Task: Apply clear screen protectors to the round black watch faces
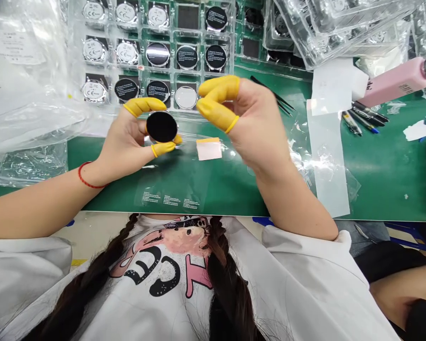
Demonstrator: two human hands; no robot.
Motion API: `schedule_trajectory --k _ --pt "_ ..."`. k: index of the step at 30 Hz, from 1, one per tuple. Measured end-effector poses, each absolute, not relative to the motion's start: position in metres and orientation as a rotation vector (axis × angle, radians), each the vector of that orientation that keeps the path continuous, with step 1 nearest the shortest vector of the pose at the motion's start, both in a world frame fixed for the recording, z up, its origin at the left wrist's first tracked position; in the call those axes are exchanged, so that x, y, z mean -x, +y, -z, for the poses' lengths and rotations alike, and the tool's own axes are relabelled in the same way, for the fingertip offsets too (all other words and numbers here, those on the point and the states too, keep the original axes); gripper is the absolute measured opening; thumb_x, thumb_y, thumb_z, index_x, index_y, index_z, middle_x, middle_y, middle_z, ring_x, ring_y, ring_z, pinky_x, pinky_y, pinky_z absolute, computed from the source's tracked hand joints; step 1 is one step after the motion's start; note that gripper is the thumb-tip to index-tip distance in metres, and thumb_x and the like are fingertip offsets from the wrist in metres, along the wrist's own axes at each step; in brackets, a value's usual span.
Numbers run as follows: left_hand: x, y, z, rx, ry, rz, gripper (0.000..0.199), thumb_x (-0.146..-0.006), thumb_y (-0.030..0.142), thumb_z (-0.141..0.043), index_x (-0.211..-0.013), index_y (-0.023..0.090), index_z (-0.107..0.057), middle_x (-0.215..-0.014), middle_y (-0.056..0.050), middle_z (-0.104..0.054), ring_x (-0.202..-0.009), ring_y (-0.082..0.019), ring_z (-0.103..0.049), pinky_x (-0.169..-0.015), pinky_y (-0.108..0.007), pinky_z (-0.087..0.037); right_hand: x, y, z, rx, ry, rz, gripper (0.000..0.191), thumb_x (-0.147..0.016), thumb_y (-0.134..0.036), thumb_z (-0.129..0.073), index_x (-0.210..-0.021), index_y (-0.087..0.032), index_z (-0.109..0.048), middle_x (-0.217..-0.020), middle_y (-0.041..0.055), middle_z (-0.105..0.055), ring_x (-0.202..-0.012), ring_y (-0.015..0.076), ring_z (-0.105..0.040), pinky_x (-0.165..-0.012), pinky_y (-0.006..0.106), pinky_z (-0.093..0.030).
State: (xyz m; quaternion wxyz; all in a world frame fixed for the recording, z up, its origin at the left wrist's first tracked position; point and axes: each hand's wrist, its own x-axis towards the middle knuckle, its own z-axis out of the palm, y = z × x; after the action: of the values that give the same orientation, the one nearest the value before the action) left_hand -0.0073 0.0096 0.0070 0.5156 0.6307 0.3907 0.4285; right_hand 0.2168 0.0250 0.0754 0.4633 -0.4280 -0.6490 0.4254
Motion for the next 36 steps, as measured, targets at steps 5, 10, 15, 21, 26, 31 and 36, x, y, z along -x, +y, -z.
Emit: schedule_trajectory --k 5,10,15,21,26,31,36 --pt "0.007 0.007 -0.002 -1.559 0.857 -1.004 0.067 -0.075 0.05 -0.083 -0.128 0.025 -0.051 -0.123 -0.007 -0.069 -0.113 -0.029 -0.073 -0.093 -0.048 -0.063 -0.183 0.018 -0.068 1.2 -1.562 -1.289 0.015 -0.085 -0.027 -0.074 -0.073 -0.02 -0.068 -0.104 -0.0003 -0.073 -0.107 0.0181 -0.069 -0.104 0.041 -0.054" --pt "0.008 0.006 -0.005 -1.526 0.82 -0.983 0.066 -0.077 0.045 -0.082 -0.13 0.024 -0.049 -0.125 -0.008 -0.07 -0.111 -0.028 -0.074 -0.096 -0.048 -0.062 -0.178 0.018 -0.064 1.246 -1.533 -1.394 0.022 -0.084 -0.036 -0.077 -0.074 -0.02 -0.066 -0.099 0.0028 -0.072 -0.099 0.0202 -0.069 -0.097 0.041 -0.057" --pt "0.007 0.006 -0.003 -1.52 0.792 -0.983 0.066 -0.077 0.043 -0.082 -0.13 0.023 -0.048 -0.121 -0.007 -0.073 -0.112 -0.027 -0.074 -0.099 -0.048 -0.061 -0.183 0.021 -0.062 1.226 -1.549 -1.435 0.03 -0.08 -0.046 -0.081 -0.077 -0.02 -0.067 -0.095 0.0032 -0.071 -0.097 0.0207 -0.068 -0.098 0.04 -0.056" --pt "0.007 0.005 -0.006 -1.501 0.856 -0.972 0.064 -0.076 0.04 -0.083 -0.129 0.024 -0.049 -0.113 -0.005 -0.074 -0.1 -0.024 -0.077 -0.093 -0.045 -0.063 -0.184 0.02 -0.061 1.213 -1.625 -1.362 0.027 -0.085 -0.046 -0.076 -0.08 -0.021 -0.068 -0.1 0.0038 -0.072 -0.102 0.0221 -0.069 -0.098 0.043 -0.056" --pt "0.006 0.003 -0.009 -1.464 0.895 -0.965 0.064 -0.074 0.04 -0.084 -0.127 0.025 -0.052 -0.114 -0.006 -0.074 -0.104 -0.027 -0.076 -0.092 -0.047 -0.063 -0.183 0.019 -0.06 1.302 -1.71 -1.281 0.026 -0.089 -0.049 -0.07 -0.087 -0.023 -0.069 -0.11 0.0052 -0.072 -0.109 0.0227 -0.069 -0.099 0.043 -0.057" --pt "0.006 0.003 -0.01 -1.462 0.904 -0.964 0.066 -0.074 0.04 -0.084 -0.128 0.023 -0.051 -0.118 -0.007 -0.073 -0.106 -0.027 -0.075 -0.093 -0.047 -0.062 -0.183 0.019 -0.059 1.308 -1.73 -1.252 0.027 -0.09 -0.05 -0.068 -0.088 -0.023 -0.068 -0.111 0.0051 -0.072 -0.111 0.0222 -0.069 -0.1 0.041 -0.057" --pt "0.005 0.003 -0.01 -1.472 0.917 -0.957 0.067 -0.074 0.043 -0.083 -0.129 0.022 -0.05 -0.113 -0.007 -0.074 -0.099 -0.026 -0.076 -0.09 -0.047 -0.063 -0.183 0.019 -0.059 1.303 -1.708 -1.266 0.021 -0.089 -0.044 -0.071 -0.084 -0.024 -0.067 -0.111 0.0041 -0.074 -0.111 0.0226 -0.069 -0.101 0.043 -0.057"
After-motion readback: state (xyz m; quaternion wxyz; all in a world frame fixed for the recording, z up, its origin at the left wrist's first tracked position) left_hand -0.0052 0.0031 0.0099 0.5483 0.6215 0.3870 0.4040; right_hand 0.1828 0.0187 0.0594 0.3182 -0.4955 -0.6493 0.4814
